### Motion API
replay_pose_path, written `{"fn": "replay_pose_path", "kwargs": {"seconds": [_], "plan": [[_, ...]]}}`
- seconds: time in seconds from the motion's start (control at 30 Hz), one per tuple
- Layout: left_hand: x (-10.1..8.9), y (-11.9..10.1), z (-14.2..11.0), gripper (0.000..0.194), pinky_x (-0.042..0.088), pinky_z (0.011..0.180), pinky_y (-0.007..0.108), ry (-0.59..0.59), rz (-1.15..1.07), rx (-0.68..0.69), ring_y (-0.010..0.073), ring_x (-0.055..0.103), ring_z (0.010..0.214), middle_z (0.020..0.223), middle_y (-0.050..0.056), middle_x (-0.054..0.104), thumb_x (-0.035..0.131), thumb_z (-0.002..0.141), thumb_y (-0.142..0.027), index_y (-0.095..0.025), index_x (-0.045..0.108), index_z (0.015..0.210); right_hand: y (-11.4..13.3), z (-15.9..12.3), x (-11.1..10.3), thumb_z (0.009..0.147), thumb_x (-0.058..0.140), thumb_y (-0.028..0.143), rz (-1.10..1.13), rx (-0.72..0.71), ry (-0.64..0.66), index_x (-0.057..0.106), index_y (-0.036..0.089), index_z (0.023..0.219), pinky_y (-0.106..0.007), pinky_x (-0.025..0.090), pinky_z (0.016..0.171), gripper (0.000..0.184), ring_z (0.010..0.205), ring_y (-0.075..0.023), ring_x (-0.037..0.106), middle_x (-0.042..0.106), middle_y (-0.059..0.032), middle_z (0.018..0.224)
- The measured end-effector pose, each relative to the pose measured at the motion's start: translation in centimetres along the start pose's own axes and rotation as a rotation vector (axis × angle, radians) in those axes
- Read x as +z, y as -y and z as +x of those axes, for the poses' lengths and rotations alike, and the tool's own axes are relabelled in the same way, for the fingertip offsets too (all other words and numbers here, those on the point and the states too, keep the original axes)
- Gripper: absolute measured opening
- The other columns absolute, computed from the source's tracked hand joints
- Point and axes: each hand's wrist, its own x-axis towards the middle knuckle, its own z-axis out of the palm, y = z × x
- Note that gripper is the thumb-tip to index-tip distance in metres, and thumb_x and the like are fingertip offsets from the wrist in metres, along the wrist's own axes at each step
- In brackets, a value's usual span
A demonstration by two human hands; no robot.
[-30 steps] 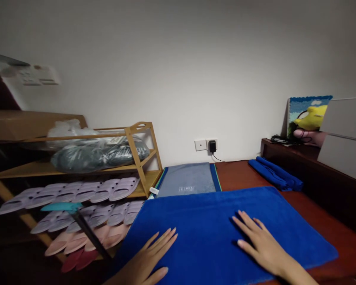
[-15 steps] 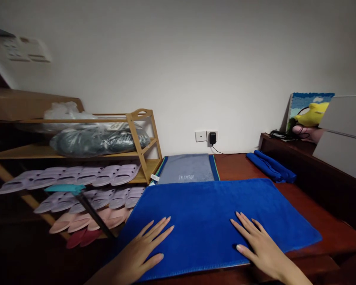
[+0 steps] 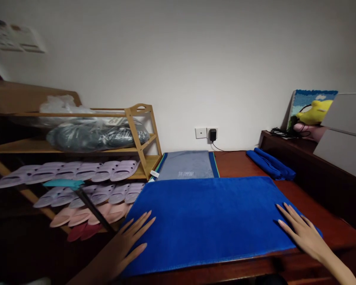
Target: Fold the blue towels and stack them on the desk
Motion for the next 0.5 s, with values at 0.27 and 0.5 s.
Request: {"fn": "replay_pose_path", "kwargs": {"seconds": [0.27, 0.5], "plan": [[1.2, 2.1, -2.1, 0.065, 0.029, 0.107, 0.049, 0.01, 0.047, -0.058, 0.028, 0.03, 0.134, 0.149, 0.002, 0.026, 0.049, 0.088, -0.044, -0.038, 0.017, 0.145, -2.0, -1.2, -0.3, 0.081, 0.024, 0.067, -0.001, 0.007, 0.012, 0.025, 0.033, 0.145, -0.047, 0.026, 0.11, 0.072, 0.138, -0.0244, 0.018, 0.027, 0.0027, 0.149], [0.3, 2.3, -1.6, 0.063, 0.026, 0.109, 0.048, 0.036, 0.033, -0.078, 0.0267, 0.025, 0.137, 0.15, 0.001, 0.025, 0.045, 0.091, -0.044, -0.037, 0.015, 0.145, -3.7, 0.5, -1.0, 0.081, 0.029, 0.068, 0.021, 0.054, -0.011, 0.029, 0.033, 0.144, -0.049, 0.027, 0.109, 0.072, 0.138, -0.0261, 0.019, 0.027, 0.0005, 0.149]]}}
